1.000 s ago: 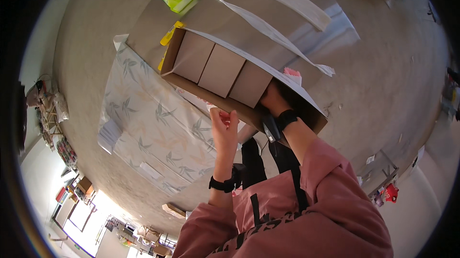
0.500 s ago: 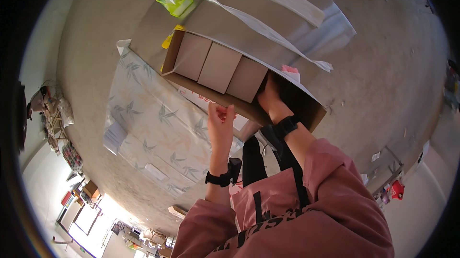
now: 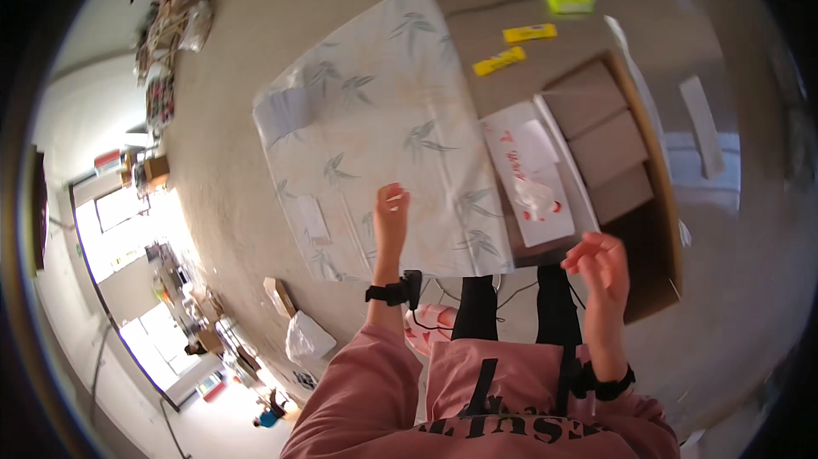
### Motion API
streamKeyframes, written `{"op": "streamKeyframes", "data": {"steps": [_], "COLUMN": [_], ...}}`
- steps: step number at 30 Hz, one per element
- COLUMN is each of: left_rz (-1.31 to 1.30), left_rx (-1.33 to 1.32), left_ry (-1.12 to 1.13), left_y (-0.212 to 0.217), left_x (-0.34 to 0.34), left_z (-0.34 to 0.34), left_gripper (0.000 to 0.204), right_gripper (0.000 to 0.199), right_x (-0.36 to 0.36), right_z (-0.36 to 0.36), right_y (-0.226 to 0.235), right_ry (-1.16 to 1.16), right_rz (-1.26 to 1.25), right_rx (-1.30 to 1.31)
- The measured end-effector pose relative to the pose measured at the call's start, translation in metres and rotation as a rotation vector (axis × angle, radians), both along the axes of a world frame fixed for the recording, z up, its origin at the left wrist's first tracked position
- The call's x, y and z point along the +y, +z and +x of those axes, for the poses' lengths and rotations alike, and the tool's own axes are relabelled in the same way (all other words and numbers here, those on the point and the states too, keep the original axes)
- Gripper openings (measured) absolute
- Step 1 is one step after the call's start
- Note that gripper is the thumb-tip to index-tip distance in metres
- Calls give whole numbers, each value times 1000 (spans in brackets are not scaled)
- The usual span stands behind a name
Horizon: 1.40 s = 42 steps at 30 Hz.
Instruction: The person picks up several white rectangular boxes from a table by hand and places them neatly into a larger cardboard shipping container.
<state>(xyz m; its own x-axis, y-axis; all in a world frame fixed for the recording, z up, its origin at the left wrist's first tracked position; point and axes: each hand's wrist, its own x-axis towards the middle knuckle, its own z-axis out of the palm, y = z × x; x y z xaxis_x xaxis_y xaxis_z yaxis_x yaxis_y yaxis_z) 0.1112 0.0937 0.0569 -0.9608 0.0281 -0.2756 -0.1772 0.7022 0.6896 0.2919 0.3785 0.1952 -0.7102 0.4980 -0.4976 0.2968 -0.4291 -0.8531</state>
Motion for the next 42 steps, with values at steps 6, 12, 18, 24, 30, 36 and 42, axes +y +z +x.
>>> {"op": "streamKeyframes", "data": {"steps": [6,12,18,24,30,36,42], "left_rz": [-10,486,679,834,917,1148,1116], "left_rx": [137,53,42,-30,-88,-128,-393], "left_ry": [288,559,544,490,519,557,539], "left_y": [-26,-59,-88,-92,-79,-71,-38], "left_x": [-157,-256,-264,-259,-252,-243,-212], "left_z": [-78,-184,-270,-293,-276,-188,-61], "left_gripper": [37,69,70,64,48,44,67], "right_gripper": [27,28,49,66,71,62,63], "right_x": [-117,-225,-327,-408,-422,-395,-312], "right_z": [-98,-244,-386,-466,-453,-377,-249], "right_y": [-19,-94,-173,-224,-225,-186,-124], "right_ry": [354,525,575,518,465,469,650], "right_rz": [-274,-201,180,464,316,0,34], "right_rx": [65,129,244,303,285,242,114]}}
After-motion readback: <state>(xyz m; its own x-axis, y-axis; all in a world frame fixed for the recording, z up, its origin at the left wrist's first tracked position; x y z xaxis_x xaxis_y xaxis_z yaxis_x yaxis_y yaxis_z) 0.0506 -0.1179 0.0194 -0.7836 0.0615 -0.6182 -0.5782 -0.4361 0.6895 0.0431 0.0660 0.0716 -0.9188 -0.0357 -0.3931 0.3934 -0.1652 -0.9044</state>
